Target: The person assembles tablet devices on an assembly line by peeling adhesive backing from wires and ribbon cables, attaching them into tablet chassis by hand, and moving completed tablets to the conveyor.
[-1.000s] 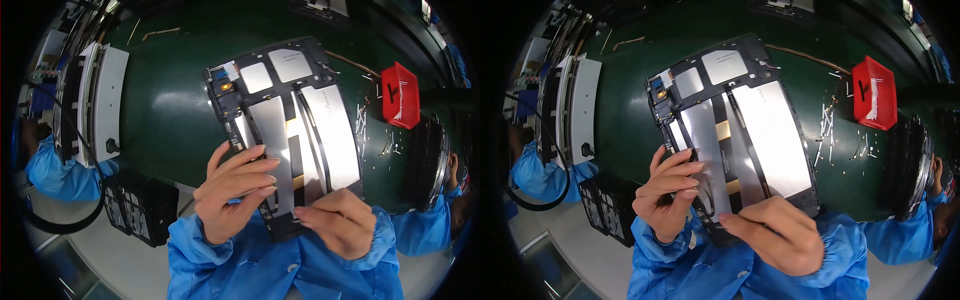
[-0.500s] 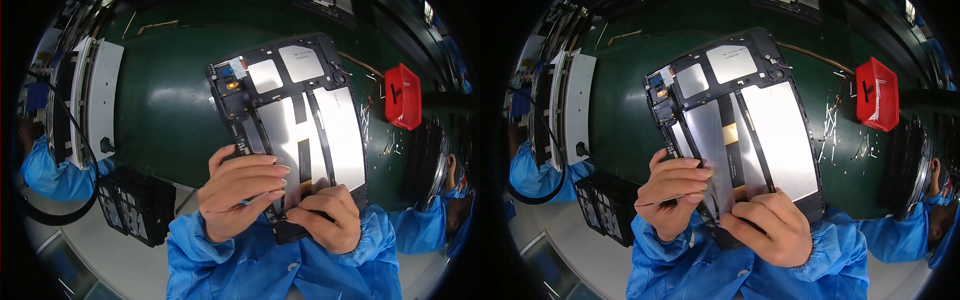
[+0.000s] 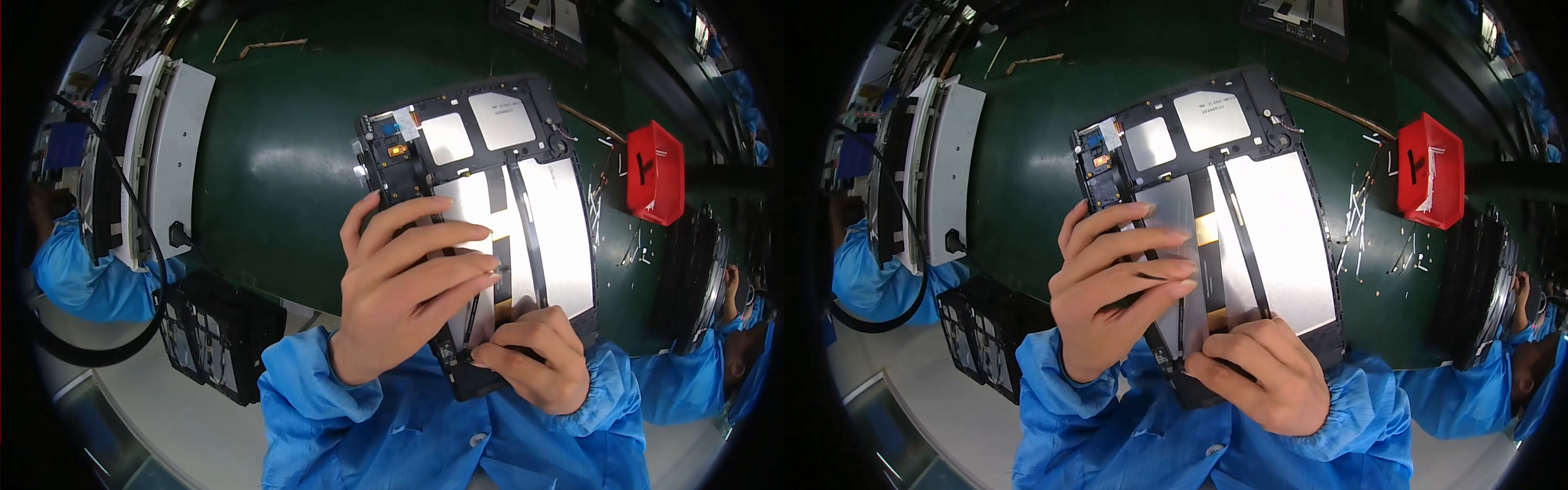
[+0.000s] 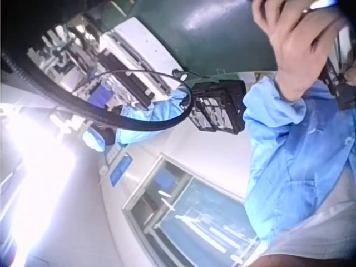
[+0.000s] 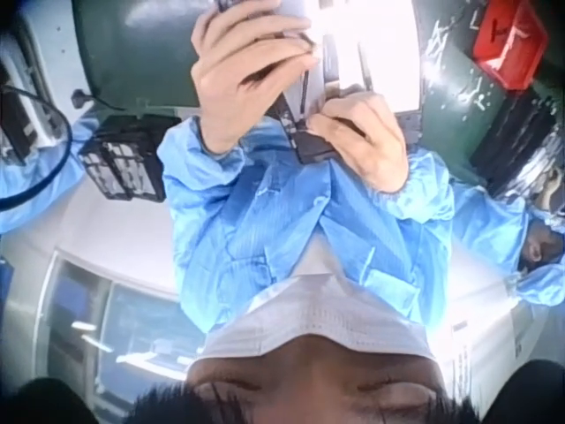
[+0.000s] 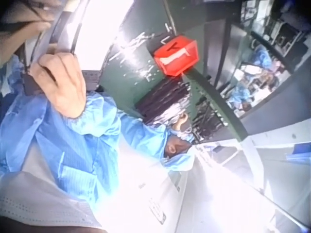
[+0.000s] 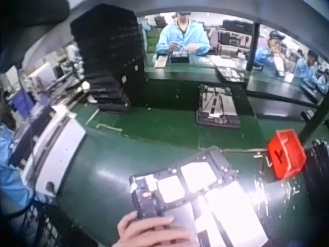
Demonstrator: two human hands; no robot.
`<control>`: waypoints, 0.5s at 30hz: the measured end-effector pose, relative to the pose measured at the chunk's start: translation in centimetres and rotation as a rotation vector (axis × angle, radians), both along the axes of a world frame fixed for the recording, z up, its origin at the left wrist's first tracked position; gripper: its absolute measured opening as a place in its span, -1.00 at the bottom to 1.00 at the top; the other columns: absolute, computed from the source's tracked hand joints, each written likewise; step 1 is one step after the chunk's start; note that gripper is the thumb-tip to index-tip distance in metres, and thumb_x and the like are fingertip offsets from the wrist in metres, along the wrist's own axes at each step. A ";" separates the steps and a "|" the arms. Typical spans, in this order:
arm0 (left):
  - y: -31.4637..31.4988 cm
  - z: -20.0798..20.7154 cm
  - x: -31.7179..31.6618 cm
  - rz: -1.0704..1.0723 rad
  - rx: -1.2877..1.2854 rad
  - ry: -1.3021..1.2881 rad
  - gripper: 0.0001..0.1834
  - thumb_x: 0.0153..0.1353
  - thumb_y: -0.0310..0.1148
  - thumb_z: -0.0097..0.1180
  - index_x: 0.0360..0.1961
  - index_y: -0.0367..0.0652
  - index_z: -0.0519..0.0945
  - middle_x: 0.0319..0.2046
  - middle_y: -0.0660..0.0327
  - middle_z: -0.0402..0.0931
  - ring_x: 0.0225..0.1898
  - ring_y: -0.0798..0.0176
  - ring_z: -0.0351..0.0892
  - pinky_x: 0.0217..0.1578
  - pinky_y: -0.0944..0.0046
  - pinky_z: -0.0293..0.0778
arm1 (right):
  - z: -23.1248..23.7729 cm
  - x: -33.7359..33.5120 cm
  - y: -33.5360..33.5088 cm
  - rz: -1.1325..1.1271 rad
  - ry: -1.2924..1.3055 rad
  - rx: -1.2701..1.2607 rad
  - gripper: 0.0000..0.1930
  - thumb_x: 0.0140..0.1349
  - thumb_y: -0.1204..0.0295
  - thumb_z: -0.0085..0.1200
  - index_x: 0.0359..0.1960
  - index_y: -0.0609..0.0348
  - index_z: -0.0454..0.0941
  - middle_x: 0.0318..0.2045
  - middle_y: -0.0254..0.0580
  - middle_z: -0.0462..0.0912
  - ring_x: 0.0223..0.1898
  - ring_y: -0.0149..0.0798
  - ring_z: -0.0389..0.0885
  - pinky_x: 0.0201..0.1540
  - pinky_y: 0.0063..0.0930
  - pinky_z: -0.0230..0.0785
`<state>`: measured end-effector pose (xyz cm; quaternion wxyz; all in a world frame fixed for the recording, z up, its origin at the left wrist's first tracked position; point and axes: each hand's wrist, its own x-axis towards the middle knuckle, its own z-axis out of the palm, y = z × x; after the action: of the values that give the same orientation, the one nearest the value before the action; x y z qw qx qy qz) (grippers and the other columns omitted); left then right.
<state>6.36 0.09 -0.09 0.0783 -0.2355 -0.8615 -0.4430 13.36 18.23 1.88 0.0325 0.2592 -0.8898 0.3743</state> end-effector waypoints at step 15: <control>0.3 0.2 -0.1 0.037 -0.059 -0.060 -0.92 -0.11 -0.40 0.36 -0.52 0.01 0.71 -0.26 0.39 0.65 0.01 0.30 0.47 0.21 0.13 0.03 | -0.3 0.3 -0.1 -0.028 0.015 -0.014 -0.75 -0.22 0.49 0.19 -0.38 0.18 0.64 -0.33 -0.27 0.54 -0.28 -0.28 0.50 -0.29 -0.46 0.39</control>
<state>6.27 0.38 0.13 0.0537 -0.2084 -0.8803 -0.4228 13.64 18.17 1.59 0.0461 0.2492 -0.8903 0.3783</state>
